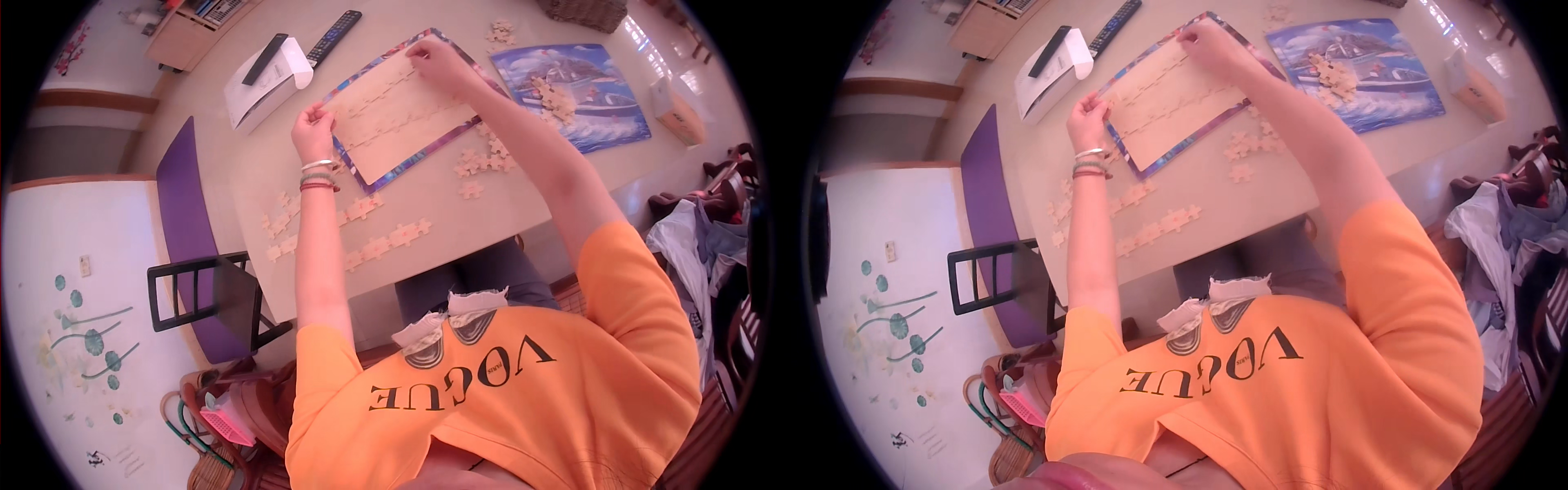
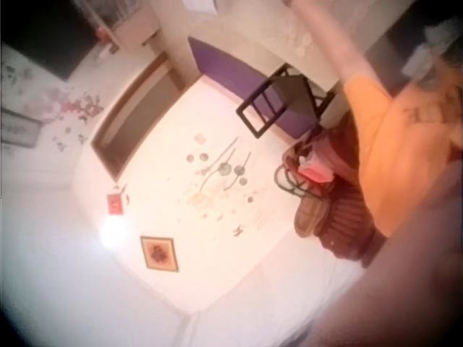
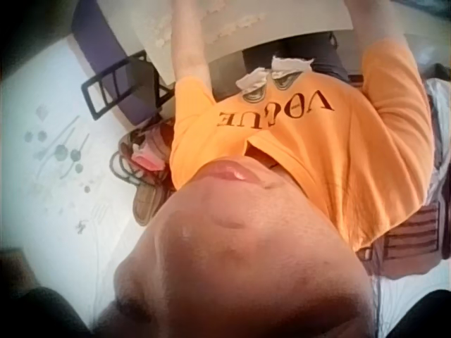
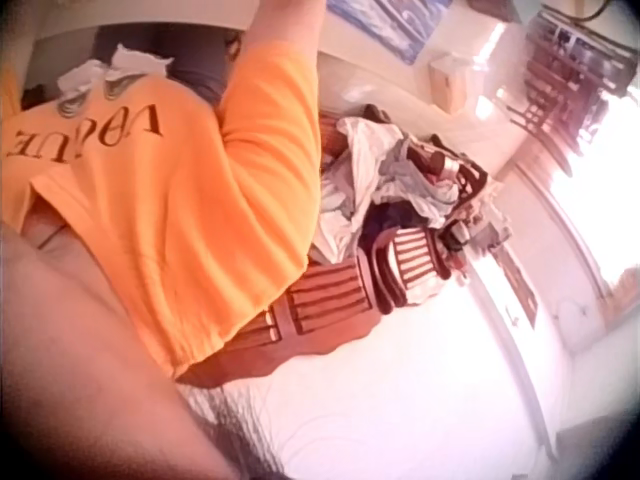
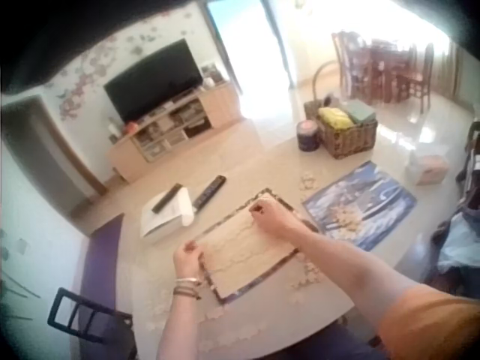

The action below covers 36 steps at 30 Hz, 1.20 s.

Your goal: The person assembles a wooden puzzle on a table by hand, picking up pieces and fitting them together within a frame.

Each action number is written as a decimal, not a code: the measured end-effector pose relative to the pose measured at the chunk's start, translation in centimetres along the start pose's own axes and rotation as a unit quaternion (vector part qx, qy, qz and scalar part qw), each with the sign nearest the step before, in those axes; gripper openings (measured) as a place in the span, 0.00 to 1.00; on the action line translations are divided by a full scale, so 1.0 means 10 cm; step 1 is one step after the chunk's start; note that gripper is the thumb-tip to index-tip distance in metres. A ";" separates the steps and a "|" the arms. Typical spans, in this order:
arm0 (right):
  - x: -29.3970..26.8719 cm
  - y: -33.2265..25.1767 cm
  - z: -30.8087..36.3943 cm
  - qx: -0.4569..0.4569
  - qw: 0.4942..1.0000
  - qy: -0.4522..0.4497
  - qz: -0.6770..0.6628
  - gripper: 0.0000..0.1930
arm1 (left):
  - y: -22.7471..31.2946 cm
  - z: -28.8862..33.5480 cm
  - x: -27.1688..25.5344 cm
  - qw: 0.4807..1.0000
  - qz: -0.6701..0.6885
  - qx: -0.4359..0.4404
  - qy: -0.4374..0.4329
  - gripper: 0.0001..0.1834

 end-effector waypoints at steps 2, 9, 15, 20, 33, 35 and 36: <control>0.19 -0.26 0.15 -0.147 0.989 -0.020 0.004 0.09 | 0.12 0.05 0.10 1.000 -0.014 0.026 -0.007 0.14; 0.84 -0.59 0.73 0.065 0.970 -0.214 -0.100 0.12 | 0.38 0.29 0.29 0.991 -0.081 0.090 -0.058 0.14; 0.56 -0.42 0.59 0.070 0.981 -0.167 -0.064 0.10 | 0.33 0.26 0.36 0.967 -0.176 0.166 -0.083 0.13; 0.00 -0.09 0.24 -0.001 0.996 -0.062 0.069 0.12 | 0.40 0.27 0.45 0.902 -0.323 0.281 -0.065 0.15; 0.09 -0.17 0.45 0.028 0.985 -0.094 0.144 0.13 | 1.09 2.26 0.04 0.935 -0.168 0.304 -0.075 0.09; 0.36 -0.23 0.50 0.045 0.983 -0.116 0.132 0.14 | 0.88 2.70 -0.10 0.942 -0.191 0.268 -0.059 0.09; 0.48 -0.26 0.52 0.030 0.986 -0.121 0.115 0.13 | 0.77 2.83 -0.15 0.944 -0.192 0.265 -0.052 0.09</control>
Point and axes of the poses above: each hand's wrist, its own z-axis away from the middle knuckle, its own x-axis out of the palm, y = z × x, the point moved 10 cm from there along -z, towards the middle knuckle, and after that the axes turned 4 degrees about y, right-handed, at the moved point
